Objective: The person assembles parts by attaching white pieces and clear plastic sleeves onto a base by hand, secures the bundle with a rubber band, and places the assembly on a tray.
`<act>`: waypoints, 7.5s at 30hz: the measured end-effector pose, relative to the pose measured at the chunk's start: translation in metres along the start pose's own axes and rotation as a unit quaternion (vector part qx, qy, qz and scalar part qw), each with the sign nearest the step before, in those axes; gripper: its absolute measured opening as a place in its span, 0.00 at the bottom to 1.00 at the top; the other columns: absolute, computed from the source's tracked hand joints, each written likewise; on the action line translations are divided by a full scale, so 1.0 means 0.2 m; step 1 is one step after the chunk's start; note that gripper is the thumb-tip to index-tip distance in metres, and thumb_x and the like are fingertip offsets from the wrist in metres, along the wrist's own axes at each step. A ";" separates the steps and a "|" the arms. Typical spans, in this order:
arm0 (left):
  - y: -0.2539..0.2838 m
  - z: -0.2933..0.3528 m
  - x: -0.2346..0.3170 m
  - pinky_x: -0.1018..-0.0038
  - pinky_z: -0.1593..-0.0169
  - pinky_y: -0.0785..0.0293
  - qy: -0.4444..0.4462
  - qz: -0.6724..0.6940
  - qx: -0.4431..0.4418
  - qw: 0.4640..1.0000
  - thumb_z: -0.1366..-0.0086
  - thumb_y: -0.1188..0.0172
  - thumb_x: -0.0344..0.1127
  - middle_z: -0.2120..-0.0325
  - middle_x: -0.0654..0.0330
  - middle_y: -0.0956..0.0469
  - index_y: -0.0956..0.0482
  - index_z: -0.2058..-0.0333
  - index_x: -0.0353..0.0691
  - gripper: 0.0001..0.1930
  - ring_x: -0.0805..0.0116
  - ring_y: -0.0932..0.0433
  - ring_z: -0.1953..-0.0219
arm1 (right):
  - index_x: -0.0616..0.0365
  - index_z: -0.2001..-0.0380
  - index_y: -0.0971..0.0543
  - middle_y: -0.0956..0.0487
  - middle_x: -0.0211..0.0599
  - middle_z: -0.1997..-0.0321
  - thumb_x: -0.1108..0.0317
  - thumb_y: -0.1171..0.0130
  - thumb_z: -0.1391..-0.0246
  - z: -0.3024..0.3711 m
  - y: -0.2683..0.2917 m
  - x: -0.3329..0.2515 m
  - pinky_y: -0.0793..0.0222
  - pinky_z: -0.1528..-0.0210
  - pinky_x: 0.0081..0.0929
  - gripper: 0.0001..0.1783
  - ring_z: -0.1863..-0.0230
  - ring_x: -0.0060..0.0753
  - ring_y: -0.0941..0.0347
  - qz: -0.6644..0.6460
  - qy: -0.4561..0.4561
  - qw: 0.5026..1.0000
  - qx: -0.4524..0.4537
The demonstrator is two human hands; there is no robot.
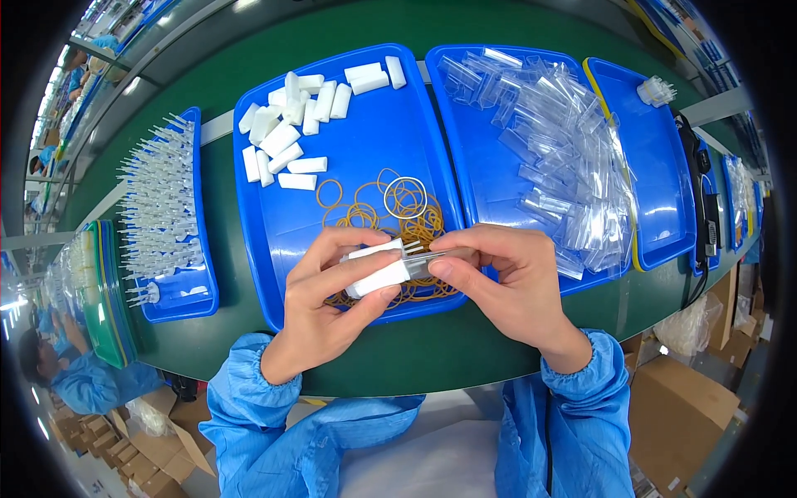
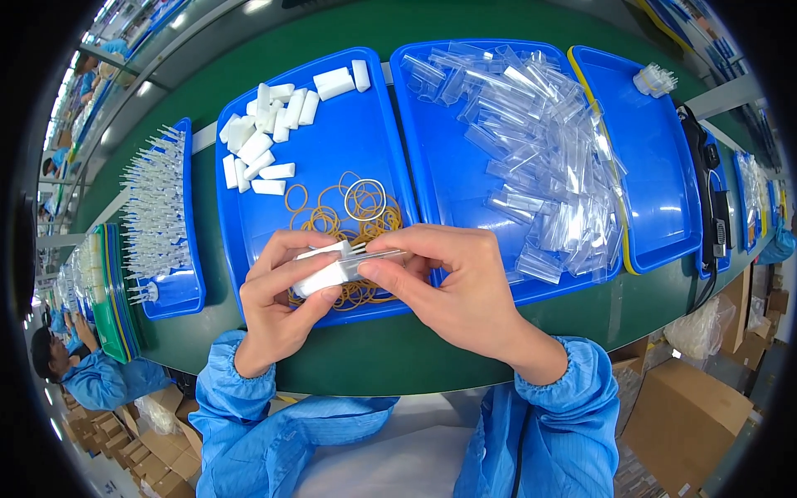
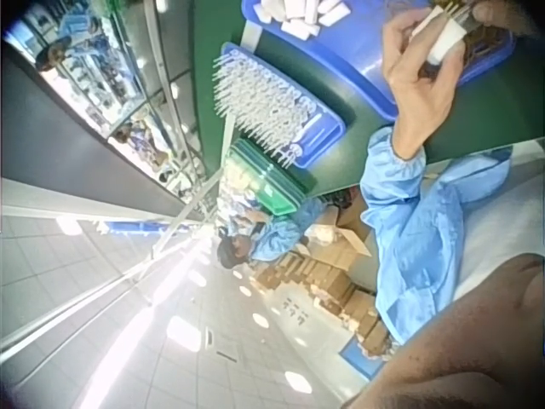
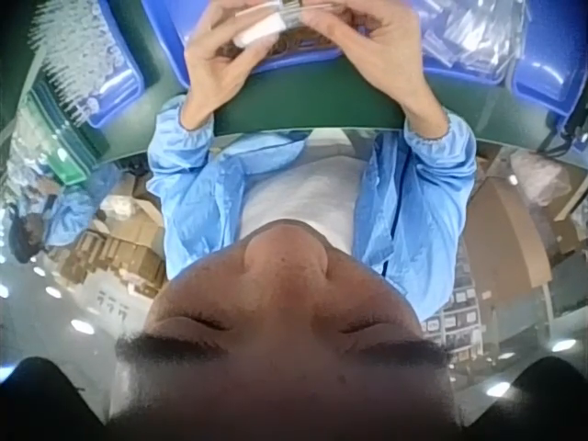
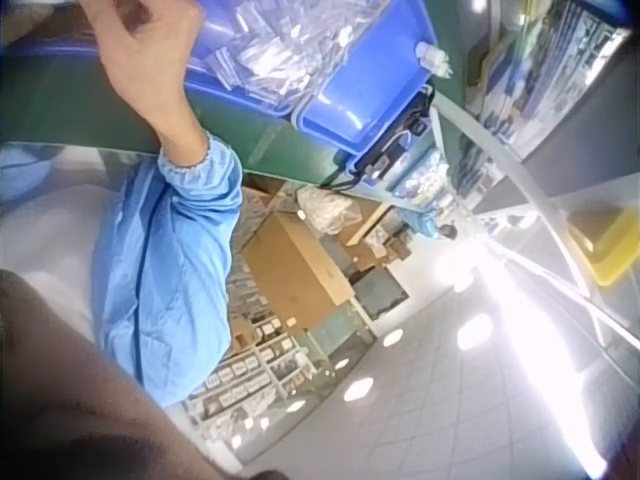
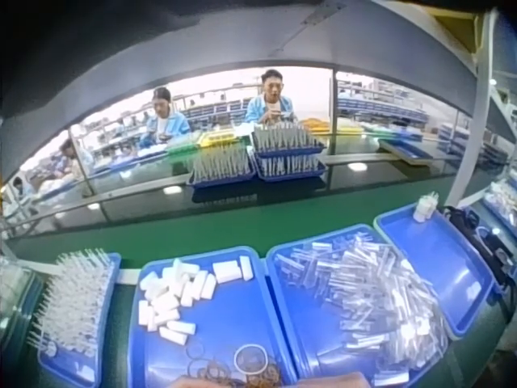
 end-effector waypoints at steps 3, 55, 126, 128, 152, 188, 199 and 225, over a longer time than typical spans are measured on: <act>0.00 0.00 0.00 0.68 0.53 0.21 -0.015 -0.002 -0.006 1.000 0.44 0.31 0.23 0.51 0.50 0.24 0.16 0.52 0.37 0.19 0.59 0.20 0.52 | 0.65 0.60 0.15 0.18 0.33 0.73 0.73 0.32 0.45 0.01 -0.01 0.03 0.37 0.77 0.14 0.10 0.77 0.11 0.30 -0.056 -0.040 0.997 -0.015; -0.04 0.00 -0.16 0.71 0.66 0.15 0.143 0.361 -0.038 0.921 0.26 0.49 0.43 0.47 0.49 0.27 0.30 0.49 0.39 0.15 0.62 0.19 0.59 | 0.62 0.69 0.16 0.26 0.37 0.69 0.73 0.29 0.56 0.05 0.36 -0.33 0.37 0.60 0.36 0.09 0.64 0.40 0.33 0.503 0.104 0.855 0.073; 0.00 0.00 -0.12 0.74 0.49 0.27 0.091 0.199 0.009 0.976 0.34 0.38 0.27 0.49 0.55 0.29 0.25 0.45 0.35 0.18 0.67 0.26 0.48 | 0.65 0.57 0.18 0.24 0.30 0.67 0.77 0.34 0.45 -0.02 0.09 -0.05 0.29 0.65 0.16 0.12 0.67 0.17 0.26 -0.048 -0.025 0.999 -0.006; 0.00 0.00 -0.12 0.73 0.48 0.28 0.086 0.190 0.012 0.978 0.35 0.38 0.27 0.49 0.55 0.29 0.24 0.46 0.35 0.18 0.66 0.26 0.48 | 0.65 0.56 0.19 0.22 0.32 0.66 0.77 0.34 0.44 -0.02 0.08 -0.04 0.29 0.65 0.16 0.12 0.66 0.17 0.26 -0.059 -0.032 0.998 0.008; 0.02 0.01 -0.07 0.72 0.53 0.24 0.039 0.050 0.047 0.997 0.43 0.31 0.26 0.51 0.52 0.23 0.16 0.53 0.38 0.17 0.62 0.21 0.52 | 0.64 0.58 0.17 0.19 0.37 0.73 0.76 0.30 0.48 0.02 -0.01 -0.06 0.37 0.78 0.18 0.13 0.79 0.16 0.29 0.008 0.065 0.997 0.032; 0.03 -0.03 -0.13 0.70 0.59 0.16 0.119 0.281 -0.046 0.951 0.23 0.56 0.44 0.44 0.47 0.26 0.39 0.33 0.38 0.25 0.58 0.23 0.46 | 0.56 0.57 0.14 0.26 0.34 0.61 0.75 0.26 0.56 -0.01 0.06 -0.16 0.32 0.68 0.20 0.19 0.68 0.23 0.29 0.150 0.158 0.976 0.001; -0.01 -0.01 -0.12 0.66 0.57 0.15 0.137 0.391 -0.068 0.907 0.28 0.47 0.39 0.42 0.45 0.29 0.33 0.38 0.36 0.23 0.55 0.25 0.43 | 0.58 0.57 0.14 0.24 0.35 0.64 0.74 0.25 0.58 0.02 0.04 -0.22 0.35 0.71 0.21 0.20 0.69 0.26 0.29 0.173 0.210 0.962 0.002; 0.09 -0.01 -0.02 0.74 0.60 0.19 0.002 0.106 0.040 0.994 0.42 0.32 0.26 0.53 0.49 0.21 0.19 0.57 0.35 0.13 0.63 0.18 0.56 | 0.59 0.61 0.14 0.23 0.34 0.68 0.71 0.23 0.62 0.04 0.00 -0.27 0.37 0.70 0.28 0.20 0.71 0.31 0.29 0.236 0.287 0.928 0.008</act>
Point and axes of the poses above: each hand's wrist, its own z-axis away from the middle knuckle, its own y-axis out of the back of the hand, x = y × z, the point moved 9 cm from there along -z, towards the middle knuckle
